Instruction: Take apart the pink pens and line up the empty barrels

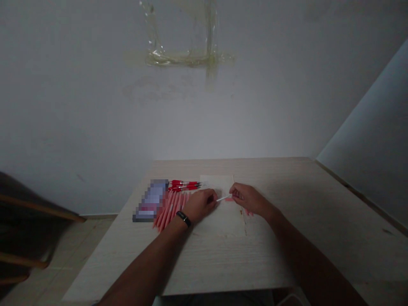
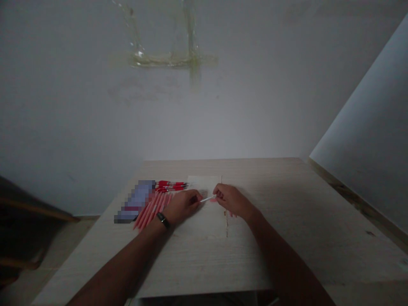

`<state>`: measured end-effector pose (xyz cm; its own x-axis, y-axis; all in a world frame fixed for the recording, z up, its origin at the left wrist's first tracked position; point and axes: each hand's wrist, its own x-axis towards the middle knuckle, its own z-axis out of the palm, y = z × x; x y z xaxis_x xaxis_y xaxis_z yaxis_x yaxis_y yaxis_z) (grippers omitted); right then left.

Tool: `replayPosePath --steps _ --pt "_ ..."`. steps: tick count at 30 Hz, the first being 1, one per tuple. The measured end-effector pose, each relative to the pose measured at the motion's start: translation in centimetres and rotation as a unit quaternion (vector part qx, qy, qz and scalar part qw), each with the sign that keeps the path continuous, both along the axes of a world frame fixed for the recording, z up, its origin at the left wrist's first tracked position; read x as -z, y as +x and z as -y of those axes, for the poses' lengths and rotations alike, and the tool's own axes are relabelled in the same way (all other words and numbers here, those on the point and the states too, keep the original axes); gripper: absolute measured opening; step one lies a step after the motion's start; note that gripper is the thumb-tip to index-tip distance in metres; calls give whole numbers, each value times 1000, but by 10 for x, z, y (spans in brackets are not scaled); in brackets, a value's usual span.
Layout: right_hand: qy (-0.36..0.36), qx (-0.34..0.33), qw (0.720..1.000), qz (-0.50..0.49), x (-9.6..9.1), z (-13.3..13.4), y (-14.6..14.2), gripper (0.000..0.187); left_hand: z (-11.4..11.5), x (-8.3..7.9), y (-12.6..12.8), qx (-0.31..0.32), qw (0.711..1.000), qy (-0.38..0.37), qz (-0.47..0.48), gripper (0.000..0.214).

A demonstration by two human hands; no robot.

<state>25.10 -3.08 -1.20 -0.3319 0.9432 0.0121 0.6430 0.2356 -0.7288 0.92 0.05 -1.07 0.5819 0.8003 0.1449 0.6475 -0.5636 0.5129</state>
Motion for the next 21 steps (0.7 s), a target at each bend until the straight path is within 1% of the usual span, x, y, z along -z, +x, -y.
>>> replayPosePath --steps 8,10,13,15,18,21 --pt "-6 -2 1000 5 -3 1 -1 16 1 -2 0 5 1000 -7 -2 13" --pt "21 -10 1000 13 -3 0 -1 16 1 -1 0 9 1000 -7 0 13" --pt "97 -30 994 37 0 -3 -4 8 0 2 1 19 1000 -6 8 12" --pt "134 -45 988 56 5 -6 -7 4 -1 3 2 26 1000 -7 13 12" --pt "144 -52 986 63 11 -8 -10 10 0 3 3 33 999 -9 15 13" --pt "142 -57 987 57 10 -8 -7 16 0 3 2 32 999 -9 17 13"
